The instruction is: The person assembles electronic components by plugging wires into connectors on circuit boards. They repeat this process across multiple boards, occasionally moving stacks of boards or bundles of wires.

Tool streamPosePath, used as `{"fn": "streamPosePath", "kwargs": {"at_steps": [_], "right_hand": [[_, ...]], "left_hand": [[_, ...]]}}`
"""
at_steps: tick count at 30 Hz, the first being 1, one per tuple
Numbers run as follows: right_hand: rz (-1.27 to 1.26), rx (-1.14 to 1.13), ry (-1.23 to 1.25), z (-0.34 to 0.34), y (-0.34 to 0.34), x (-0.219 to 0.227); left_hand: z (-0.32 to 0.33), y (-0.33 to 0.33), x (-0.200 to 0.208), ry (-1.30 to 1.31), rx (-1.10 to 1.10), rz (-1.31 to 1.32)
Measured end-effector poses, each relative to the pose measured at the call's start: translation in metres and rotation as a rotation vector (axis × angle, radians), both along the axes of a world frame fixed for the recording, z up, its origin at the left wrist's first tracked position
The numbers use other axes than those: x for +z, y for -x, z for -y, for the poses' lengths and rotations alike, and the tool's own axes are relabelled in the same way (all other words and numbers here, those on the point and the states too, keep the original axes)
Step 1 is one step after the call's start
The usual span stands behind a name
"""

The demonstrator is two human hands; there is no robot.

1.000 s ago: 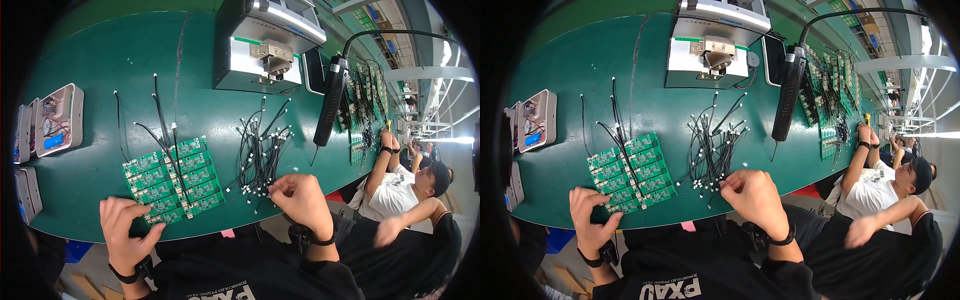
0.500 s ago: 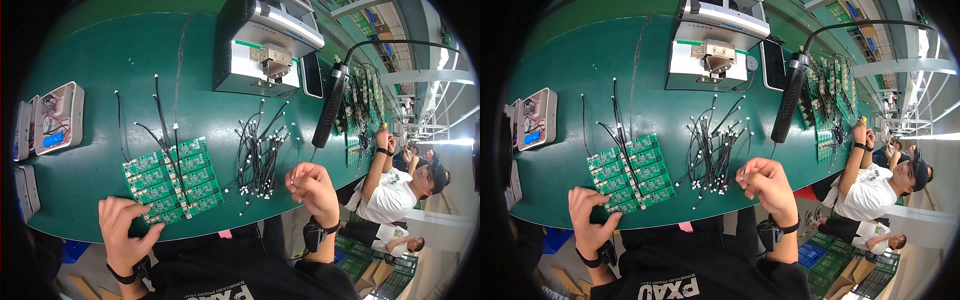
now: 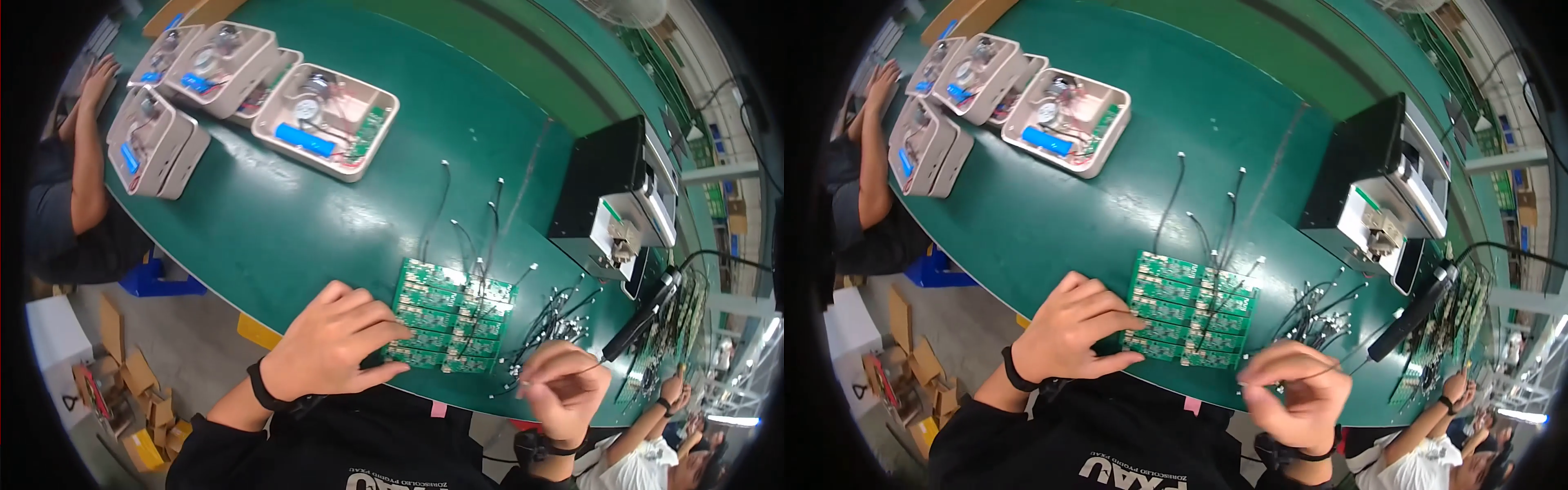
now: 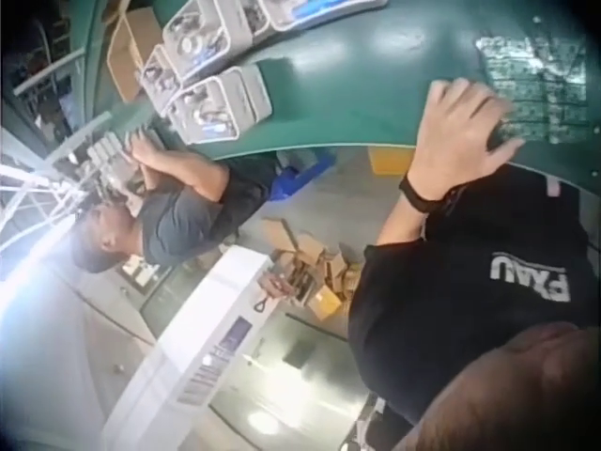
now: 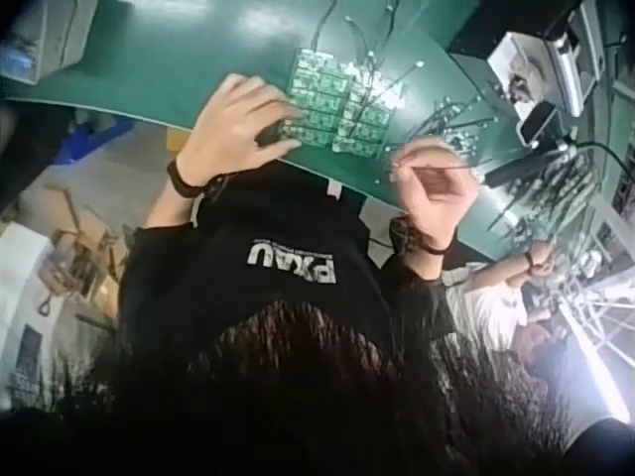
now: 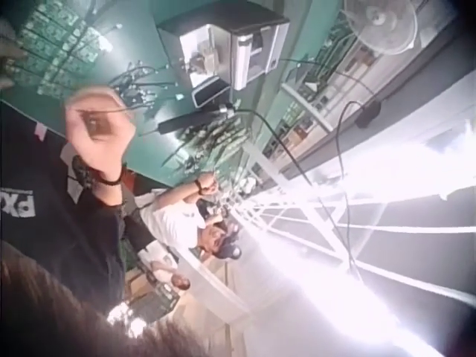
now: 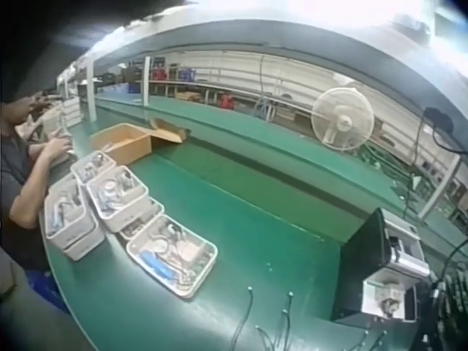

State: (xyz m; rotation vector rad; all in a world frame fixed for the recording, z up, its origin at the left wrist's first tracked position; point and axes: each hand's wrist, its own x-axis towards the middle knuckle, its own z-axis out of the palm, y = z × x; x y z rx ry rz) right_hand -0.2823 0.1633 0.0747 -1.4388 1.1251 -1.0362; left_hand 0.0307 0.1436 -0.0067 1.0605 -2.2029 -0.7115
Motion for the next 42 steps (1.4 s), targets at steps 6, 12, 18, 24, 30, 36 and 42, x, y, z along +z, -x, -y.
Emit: {"fn": "streamPosePath", "kwargs": {"at_steps": [6, 12, 18, 24, 30, 36, 42], "right_hand": [[-0.440, 0.286, 0.272, 0.059, -0.072, -0.022], [-0.641, 0.328, 0.395, 0.079, -0.078, -0.043], [-0.719, 0.307, 0.352, 0.082, -0.083, -0.046], [-0.712, 0.370, 0.326, 0.085, -0.099, -0.037], [-0.865, 0.580, 0.058, 0.113, -0.094, -0.031], [-0.868, 0.821, 0.014, 0.149, -0.134, -0.061], [-1.108, 0.621, -0.229, 0.133, -0.062, -0.032]], "left_hand": [[-0.005, -0.004, -0.007, 0.052, 0.027, -0.046], [-0.008, -0.004, -0.014, 0.061, -0.011, -0.074], [-0.002, -0.005, -0.016, 0.081, -0.038, -0.056], [-0.011, -0.018, -0.014, 0.083, -0.008, -0.032], [0.000, 0.012, -0.033, 0.110, -0.112, -0.113], [-0.009, 0.048, -0.098, 0.416, 0.054, -0.338], [-0.010, 0.017, -0.046, 0.217, -0.044, -0.246]]}}
